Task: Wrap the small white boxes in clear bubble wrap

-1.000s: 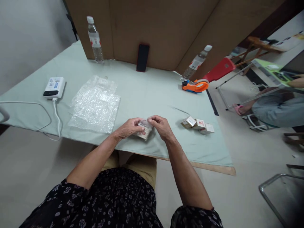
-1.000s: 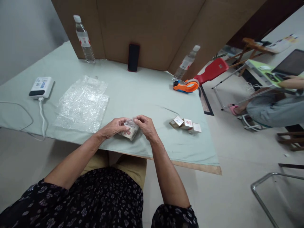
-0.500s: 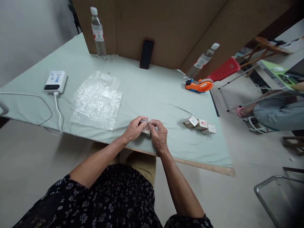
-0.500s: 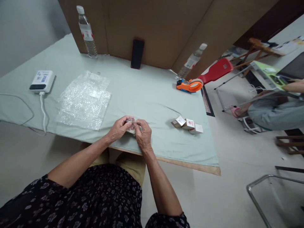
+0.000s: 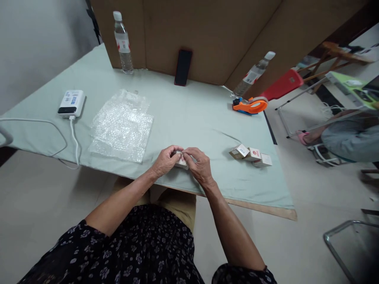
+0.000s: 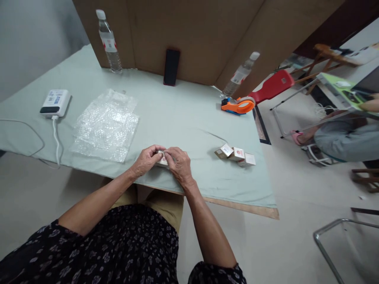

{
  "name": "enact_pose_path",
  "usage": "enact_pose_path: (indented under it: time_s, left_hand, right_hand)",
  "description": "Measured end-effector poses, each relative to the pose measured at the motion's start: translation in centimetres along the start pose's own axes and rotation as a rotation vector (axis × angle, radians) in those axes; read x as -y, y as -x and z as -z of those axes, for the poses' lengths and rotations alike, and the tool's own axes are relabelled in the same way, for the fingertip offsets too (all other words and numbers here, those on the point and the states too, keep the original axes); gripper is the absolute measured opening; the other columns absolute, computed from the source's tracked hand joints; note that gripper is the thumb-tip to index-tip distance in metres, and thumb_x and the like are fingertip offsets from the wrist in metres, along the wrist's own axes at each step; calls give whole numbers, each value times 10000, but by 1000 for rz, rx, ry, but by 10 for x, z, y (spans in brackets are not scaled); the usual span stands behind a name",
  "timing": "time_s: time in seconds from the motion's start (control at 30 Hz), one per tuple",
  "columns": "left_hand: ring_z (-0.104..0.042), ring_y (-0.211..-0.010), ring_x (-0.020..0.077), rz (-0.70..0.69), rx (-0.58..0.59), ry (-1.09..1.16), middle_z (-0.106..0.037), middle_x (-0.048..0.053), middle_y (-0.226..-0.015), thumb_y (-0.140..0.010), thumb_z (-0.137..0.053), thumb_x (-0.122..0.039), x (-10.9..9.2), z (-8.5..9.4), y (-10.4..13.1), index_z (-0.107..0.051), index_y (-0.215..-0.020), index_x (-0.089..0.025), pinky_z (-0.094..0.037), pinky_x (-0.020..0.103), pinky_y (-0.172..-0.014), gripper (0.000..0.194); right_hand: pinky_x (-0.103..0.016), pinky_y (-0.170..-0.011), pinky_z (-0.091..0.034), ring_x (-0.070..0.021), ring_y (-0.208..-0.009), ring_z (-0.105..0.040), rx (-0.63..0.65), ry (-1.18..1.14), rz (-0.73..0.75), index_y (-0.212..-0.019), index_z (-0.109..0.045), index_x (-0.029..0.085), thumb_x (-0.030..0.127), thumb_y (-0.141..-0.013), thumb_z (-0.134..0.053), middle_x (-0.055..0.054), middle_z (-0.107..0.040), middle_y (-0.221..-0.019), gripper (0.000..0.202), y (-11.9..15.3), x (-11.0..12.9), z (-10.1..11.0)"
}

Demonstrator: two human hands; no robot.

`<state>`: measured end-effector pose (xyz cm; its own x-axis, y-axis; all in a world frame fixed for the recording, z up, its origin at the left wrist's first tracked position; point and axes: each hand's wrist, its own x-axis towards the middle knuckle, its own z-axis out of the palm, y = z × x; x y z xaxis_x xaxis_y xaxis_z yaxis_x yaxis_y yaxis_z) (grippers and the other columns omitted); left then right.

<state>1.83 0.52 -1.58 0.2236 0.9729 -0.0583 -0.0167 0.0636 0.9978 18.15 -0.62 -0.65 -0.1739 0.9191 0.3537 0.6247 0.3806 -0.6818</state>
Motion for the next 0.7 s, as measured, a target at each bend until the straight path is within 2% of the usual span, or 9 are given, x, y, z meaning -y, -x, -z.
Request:
enact_pose_path:
  time_s: [0.17,0.33,0.43,0.5,0.6,0.7]
  left_hand:
    - [-509,-659,107,-4,-11,24,-584,-24,-716,-814,-599,-240,1,0,1,-651,-1040,-130,-418,232,-658,257]
    - [-601,-763,128,8,42,102,-681,27,-861,-822,-589,-248,0,0,2,-640,-1041,-134,-473,244,-738,252]
    - [-620,-773,141,30,45,130,-682,29,-837,-822,-591,-263,1,-1,1,-631,-1039,-135,-492,257,-753,255]
    - [-622,-781,147,29,28,114,-673,30,-821,-827,-593,-274,2,-2,0,-623,-1047,-134,-504,274,-781,262]
    - [-652,-936,181,13,12,105,-698,91,-1035,-842,-601,-292,5,-2,-1,-592,-1118,-136,-510,329,-906,318]
    - [-600,-1211,233,-40,-19,100,-617,148,-1325,-848,-625,-307,3,2,4,-547,-1232,-155,-450,386,-1068,420]
  right_hand:
    - [-407,-910,-479,-238,-1003,-687,-23,101,80,-994,-762,274,337,-968,-543,-72,-756,-1050,229,6,-2,2]
    - [-476,-1037,-402,-279,-1173,-630,113,211,190,-1150,-713,289,409,-927,-613,-82,-717,-1222,272,13,-6,11]
    - [-499,-1050,-384,-327,-1284,-551,153,254,243,-1243,-651,259,482,-866,-677,-117,-659,-1315,439,15,-10,12]
    - [-490,-1042,-389,-331,-1306,-527,164,268,251,-1256,-622,243,446,-855,-691,-132,-626,-1355,455,15,-12,11]
    - [-462,-1024,-398,-306,-1247,-565,178,268,233,-1201,-617,251,362,-856,-685,-117,-651,-1307,369,11,-10,9]
    - [-437,-1001,-409,-283,-1150,-610,175,243,222,-1137,-623,245,333,-850,-685,-91,-702,-1181,306,4,-10,16]
